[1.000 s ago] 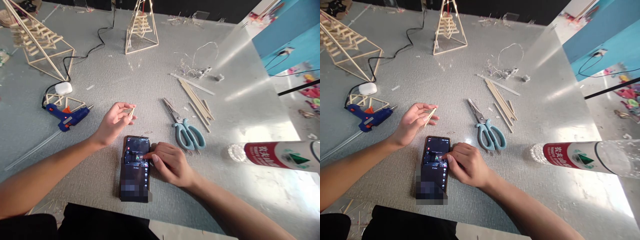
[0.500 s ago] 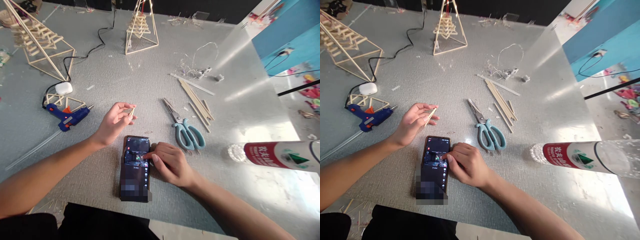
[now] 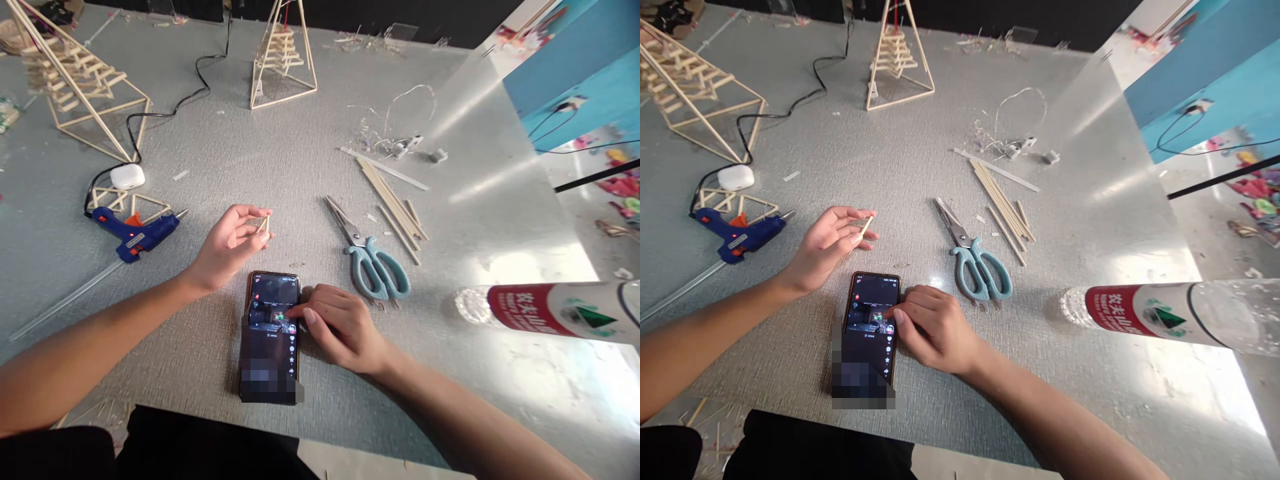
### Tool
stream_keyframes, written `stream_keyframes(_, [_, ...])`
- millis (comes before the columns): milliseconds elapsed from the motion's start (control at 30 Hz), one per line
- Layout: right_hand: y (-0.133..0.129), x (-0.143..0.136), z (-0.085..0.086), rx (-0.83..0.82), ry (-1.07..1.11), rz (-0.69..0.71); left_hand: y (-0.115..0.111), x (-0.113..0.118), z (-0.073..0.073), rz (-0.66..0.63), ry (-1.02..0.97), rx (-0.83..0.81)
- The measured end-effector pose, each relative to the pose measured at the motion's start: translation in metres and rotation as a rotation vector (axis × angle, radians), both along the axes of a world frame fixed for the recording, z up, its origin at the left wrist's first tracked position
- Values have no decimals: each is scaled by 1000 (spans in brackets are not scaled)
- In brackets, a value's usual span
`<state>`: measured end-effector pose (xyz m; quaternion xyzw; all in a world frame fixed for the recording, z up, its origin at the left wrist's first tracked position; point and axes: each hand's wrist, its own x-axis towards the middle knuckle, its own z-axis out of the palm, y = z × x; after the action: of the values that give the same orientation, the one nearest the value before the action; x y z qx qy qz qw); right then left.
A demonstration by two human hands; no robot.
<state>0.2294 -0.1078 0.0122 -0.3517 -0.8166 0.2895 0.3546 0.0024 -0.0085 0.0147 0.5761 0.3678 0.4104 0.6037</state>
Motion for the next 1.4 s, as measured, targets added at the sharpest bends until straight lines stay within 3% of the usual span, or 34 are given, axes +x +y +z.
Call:
stream_keyframes(933, [0, 0, 0, 11, -9, 0, 1, -1, -6, -9, -18, 0])
stream_keyframes(1400, [0, 0, 1, 5, 21, -2, 0, 1, -1, 7, -5, -3])
